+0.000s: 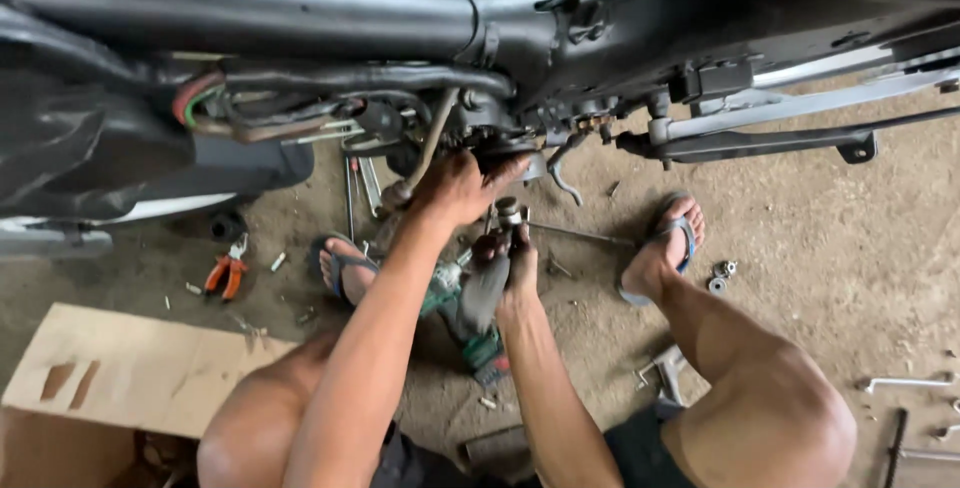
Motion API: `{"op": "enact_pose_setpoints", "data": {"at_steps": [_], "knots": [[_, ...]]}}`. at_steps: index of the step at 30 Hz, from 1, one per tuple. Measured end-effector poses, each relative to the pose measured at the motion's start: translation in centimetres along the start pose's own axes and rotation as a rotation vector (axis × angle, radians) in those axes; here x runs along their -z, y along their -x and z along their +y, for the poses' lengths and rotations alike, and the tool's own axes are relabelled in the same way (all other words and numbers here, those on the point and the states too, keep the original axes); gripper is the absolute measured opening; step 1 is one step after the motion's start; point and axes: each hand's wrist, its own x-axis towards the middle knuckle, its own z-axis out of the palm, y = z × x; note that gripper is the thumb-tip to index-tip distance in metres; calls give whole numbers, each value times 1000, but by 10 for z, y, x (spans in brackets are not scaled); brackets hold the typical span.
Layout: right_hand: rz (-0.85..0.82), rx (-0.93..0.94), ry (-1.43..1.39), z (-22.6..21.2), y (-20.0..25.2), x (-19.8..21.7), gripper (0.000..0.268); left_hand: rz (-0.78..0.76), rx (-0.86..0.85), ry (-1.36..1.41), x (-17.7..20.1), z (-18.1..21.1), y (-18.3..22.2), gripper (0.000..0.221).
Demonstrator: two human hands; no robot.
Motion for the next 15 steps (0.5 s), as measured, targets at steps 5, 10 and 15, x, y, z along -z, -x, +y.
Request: {"op": "enact_pose_setpoints", "data": {"at_steps": [5,10,15], "knots": [[-12,31,115,-4,-34,-1,41,39,-34,8,-9,-8,-9,112],[-11,-9,191,-2,-23,-17,45,56,-56,1,-16,-18,-19,112],[-20,11,196,-8,-25,-30,47,54,-60,35,-8,-8,-20,115]]}}
